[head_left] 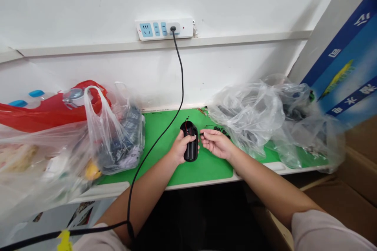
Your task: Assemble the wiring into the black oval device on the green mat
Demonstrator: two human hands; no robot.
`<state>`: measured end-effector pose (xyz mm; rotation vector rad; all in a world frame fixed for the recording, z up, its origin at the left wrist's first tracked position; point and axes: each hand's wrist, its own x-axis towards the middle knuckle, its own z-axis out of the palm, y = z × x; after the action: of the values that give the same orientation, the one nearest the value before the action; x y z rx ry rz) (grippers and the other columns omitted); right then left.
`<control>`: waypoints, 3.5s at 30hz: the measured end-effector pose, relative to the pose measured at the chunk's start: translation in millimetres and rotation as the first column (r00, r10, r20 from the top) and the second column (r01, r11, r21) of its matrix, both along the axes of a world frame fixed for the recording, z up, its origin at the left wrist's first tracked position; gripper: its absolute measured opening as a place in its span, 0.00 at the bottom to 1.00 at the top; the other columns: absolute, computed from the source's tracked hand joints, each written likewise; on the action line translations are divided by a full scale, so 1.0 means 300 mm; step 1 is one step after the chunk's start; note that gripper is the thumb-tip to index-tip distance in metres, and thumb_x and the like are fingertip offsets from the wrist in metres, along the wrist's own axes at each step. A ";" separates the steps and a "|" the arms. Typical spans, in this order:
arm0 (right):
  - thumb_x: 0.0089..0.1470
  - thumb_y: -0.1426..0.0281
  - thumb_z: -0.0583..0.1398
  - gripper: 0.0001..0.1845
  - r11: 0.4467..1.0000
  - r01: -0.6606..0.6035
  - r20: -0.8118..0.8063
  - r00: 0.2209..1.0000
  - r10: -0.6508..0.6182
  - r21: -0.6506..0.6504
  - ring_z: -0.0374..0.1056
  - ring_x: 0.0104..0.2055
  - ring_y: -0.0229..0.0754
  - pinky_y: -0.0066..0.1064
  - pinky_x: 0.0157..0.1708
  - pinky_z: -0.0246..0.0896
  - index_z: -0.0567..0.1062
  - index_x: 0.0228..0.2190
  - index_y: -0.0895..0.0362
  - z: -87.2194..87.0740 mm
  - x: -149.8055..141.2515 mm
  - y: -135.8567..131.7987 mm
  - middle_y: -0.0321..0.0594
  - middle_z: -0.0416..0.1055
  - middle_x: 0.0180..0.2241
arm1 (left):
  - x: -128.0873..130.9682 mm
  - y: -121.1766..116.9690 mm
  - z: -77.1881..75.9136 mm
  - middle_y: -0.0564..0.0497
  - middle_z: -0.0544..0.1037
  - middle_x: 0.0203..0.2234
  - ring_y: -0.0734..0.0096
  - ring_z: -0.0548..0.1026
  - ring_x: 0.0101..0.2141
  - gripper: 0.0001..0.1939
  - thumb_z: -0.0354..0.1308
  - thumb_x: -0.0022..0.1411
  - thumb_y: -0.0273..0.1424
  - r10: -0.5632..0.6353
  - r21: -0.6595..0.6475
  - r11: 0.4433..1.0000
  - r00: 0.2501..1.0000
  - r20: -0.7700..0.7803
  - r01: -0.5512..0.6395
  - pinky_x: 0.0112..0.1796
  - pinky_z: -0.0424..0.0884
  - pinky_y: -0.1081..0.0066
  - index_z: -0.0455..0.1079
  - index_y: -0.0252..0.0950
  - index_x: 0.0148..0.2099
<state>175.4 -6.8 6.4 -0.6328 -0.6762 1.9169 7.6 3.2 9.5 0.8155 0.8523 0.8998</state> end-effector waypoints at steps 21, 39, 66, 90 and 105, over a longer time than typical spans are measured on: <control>0.44 0.69 0.67 0.16 0.992 0.006 0.109 0.994 -0.020 0.124 0.71 0.26 0.34 0.27 0.30 0.71 0.71 0.36 0.58 -0.027 -0.008 0.000 0.36 0.73 0.28 | 0.014 -0.008 0.001 0.55 0.71 0.23 0.71 0.70 0.17 0.26 0.62 0.44 0.34 0.055 0.059 0.997 0.998 -0.029 -0.053 0.20 0.69 0.68 0.55 0.40 0.45; 0.37 0.70 0.70 0.19 0.980 0.082 0.238 0.963 -0.125 0.182 0.72 0.25 0.37 0.29 0.29 0.72 0.73 0.33 0.60 -0.020 -0.009 -0.007 0.36 0.73 0.25 | 0.017 -0.008 -0.001 0.56 0.71 0.25 0.71 0.72 0.19 0.28 0.63 0.44 0.33 0.145 0.116 0.984 0.985 -0.090 -0.134 0.23 0.71 0.66 0.56 0.40 0.47; 0.31 0.66 0.70 0.17 0.961 0.185 0.458 0.850 -0.262 0.208 0.69 0.21 0.37 0.32 0.27 0.69 0.77 0.26 0.62 -0.004 -0.037 -0.011 0.38 0.72 0.20 | 0.011 0.013 -0.050 0.51 0.72 0.39 0.68 0.72 0.38 0.31 0.60 0.47 0.27 0.265 0.508 0.854 0.934 -0.238 -0.113 0.42 0.69 0.64 0.59 0.40 0.55; 0.59 0.71 0.47 0.10 0.624 -0.360 0.717 0.272 -0.641 0.694 0.61 0.25 0.37 0.30 0.28 0.55 0.64 0.28 0.57 -0.085 -0.086 -0.058 0.38 0.65 0.23 | 0.012 0.023 -0.070 0.51 0.72 0.36 0.73 0.70 0.33 0.24 0.58 0.46 0.24 0.308 0.554 0.830 0.882 -0.357 -0.066 0.37 0.68 0.71 0.63 0.34 0.48; 0.60 0.68 0.48 0.12 0.640 -0.304 0.705 0.393 -0.591 0.706 0.64 0.29 0.39 0.31 0.32 0.60 0.69 0.38 0.59 -0.058 -0.083 -0.046 0.40 0.68 0.28 | 0.003 0.036 -0.029 0.54 0.70 0.28 0.73 0.71 0.28 0.19 0.59 0.48 0.29 0.149 0.229 0.970 0.941 -0.304 -0.080 0.31 0.69 0.71 0.61 0.37 0.43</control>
<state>150.6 -20.7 -11.0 -1.1273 -1.9439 0.6812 8.6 14.1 0.7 1.1291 1.1084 0.9892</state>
